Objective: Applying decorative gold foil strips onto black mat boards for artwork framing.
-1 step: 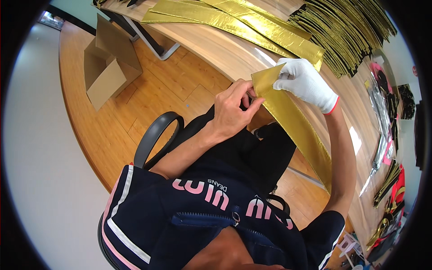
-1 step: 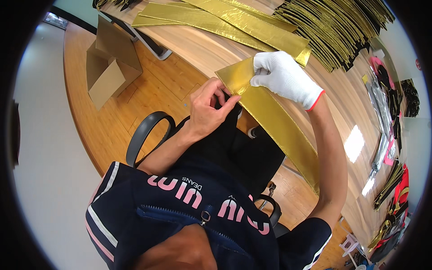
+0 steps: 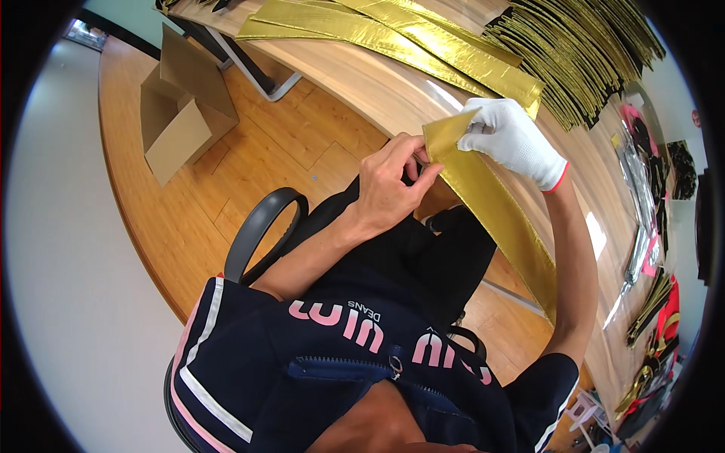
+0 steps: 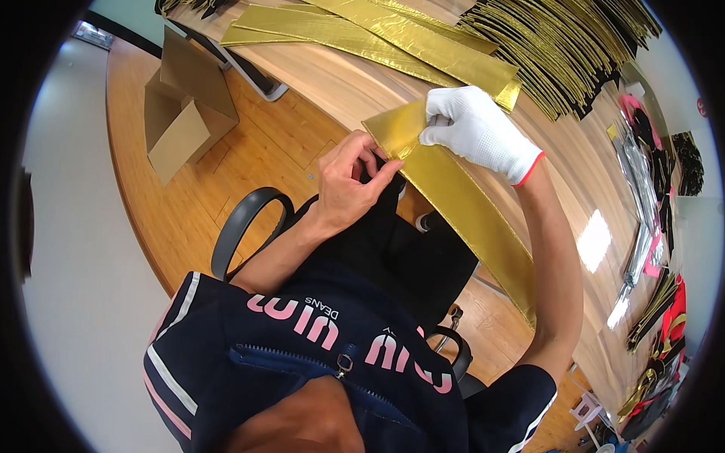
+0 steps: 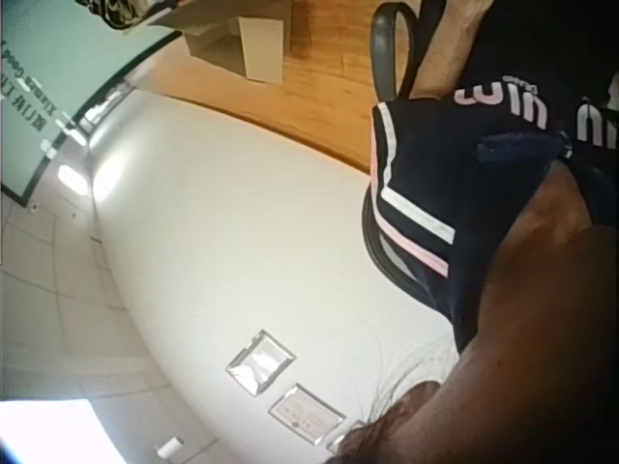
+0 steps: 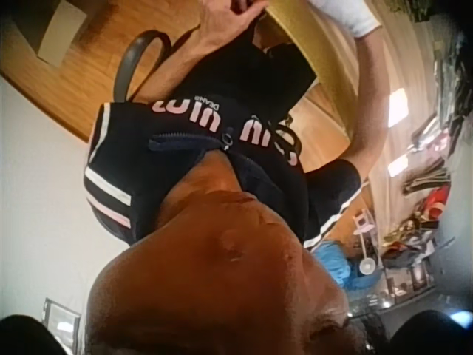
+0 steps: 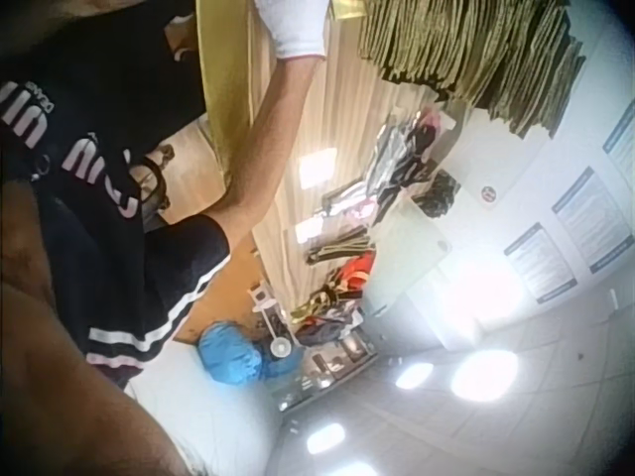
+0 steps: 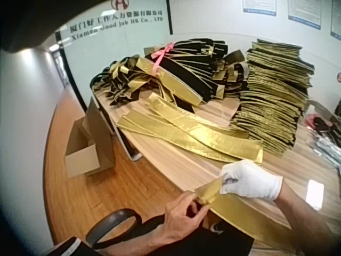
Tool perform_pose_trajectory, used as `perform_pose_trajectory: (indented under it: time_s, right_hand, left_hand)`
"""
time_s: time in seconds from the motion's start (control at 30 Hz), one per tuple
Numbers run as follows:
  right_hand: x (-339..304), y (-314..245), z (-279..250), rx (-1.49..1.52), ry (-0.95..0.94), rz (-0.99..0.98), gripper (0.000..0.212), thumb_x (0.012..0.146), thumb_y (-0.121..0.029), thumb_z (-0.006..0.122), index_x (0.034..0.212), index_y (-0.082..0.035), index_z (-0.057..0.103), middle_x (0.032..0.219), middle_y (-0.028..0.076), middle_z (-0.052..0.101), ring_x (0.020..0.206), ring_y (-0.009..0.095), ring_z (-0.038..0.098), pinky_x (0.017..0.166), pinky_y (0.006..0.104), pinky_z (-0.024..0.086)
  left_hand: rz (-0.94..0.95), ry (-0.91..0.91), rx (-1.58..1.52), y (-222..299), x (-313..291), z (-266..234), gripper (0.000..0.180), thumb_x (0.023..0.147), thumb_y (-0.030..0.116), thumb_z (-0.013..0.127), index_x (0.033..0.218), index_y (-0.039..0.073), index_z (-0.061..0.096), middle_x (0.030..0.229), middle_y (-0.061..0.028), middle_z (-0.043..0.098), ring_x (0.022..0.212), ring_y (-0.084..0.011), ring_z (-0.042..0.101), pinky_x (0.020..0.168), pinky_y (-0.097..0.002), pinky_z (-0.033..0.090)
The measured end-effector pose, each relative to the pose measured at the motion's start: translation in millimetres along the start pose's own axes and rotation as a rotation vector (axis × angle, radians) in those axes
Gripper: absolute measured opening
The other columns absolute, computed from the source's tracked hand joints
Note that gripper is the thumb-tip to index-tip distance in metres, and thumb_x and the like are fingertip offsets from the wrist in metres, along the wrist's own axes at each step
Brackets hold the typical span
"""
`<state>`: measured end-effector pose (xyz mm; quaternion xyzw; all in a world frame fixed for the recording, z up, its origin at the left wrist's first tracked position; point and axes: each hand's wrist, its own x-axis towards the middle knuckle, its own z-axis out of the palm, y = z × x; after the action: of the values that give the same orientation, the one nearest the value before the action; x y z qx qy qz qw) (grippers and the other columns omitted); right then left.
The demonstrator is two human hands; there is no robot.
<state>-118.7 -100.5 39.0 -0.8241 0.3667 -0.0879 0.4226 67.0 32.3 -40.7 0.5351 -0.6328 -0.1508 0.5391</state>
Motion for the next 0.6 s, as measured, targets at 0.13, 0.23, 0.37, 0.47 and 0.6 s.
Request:
perform_pose_trajectory:
  time_s: [0.13, 0.23, 0.37, 0.47, 0.6]
  right_hand:
    - [-3, 11, 4, 0.079, 0.024, -0.035, 0.011, 0.085, 0.010, 0.070, 0.094, 0.003, 0.068, 0.087, 0.004, 0.063, 0.082, 0.011, 0.061, 0.076, 0.0289, 0.052]
    - [-6, 11, 3, -0.056, 0.056, -0.215, 0.015, 0.082, 0.010, 0.069, 0.095, 0.002, 0.068, 0.087, 0.008, 0.064, 0.083, 0.019, 0.063, 0.079, 0.0312, 0.052]
    - [-5, 20, 1, -0.068, 0.063, -0.323, 0.017, 0.080, 0.009, 0.069, 0.095, 0.001, 0.067, 0.090, 0.012, 0.065, 0.083, 0.028, 0.063, 0.079, 0.0344, 0.053]
    - [-5, 26, 1, -0.125, 0.081, -0.443, 0.015, 0.080, 0.007, 0.070, 0.094, 0.001, 0.066, 0.091, 0.012, 0.065, 0.085, 0.031, 0.063, 0.079, 0.0352, 0.053]
    - [-10, 25, 1, -0.196, 0.094, -0.488, 0.012, 0.082, 0.004, 0.071, 0.092, 0.000, 0.065, 0.091, 0.010, 0.066, 0.088, 0.030, 0.065, 0.080, 0.0360, 0.053]
  left_hand:
    - [0.028, 0.014, -0.047, 0, -1, 3, 0.022, 0.082, 0.002, 0.083, 0.097, 0.002, 0.068, 0.085, -0.0057, 0.068, 0.058, -0.0134, 0.062, 0.053, -0.0289, 0.049]
    - [0.048, 0.031, -0.048, 1, 0, 4, 0.017, 0.082, -0.001, 0.081, 0.094, 0.002, 0.069, 0.084, -0.0067, 0.068, 0.060, -0.0159, 0.063, 0.054, -0.0303, 0.050]
    - [0.243, 0.065, 0.048, -5, 1, 6, 0.021, 0.076, -0.007, 0.082, 0.092, 0.002, 0.072, 0.085, -0.0074, 0.070, 0.067, -0.0184, 0.065, 0.056, -0.0295, 0.048]
    - [0.328, 0.069, 0.088, -5, 2, 5, 0.023, 0.074, -0.009, 0.080, 0.092, 0.003, 0.073, 0.087, -0.0076, 0.071, 0.073, -0.0229, 0.066, 0.063, -0.0316, 0.052]
    - [0.383, 0.065, 0.129, -5, 1, 4, 0.025, 0.073, -0.009, 0.081, 0.093, 0.004, 0.075, 0.090, -0.0057, 0.074, 0.078, -0.0240, 0.066, 0.067, -0.0320, 0.053]
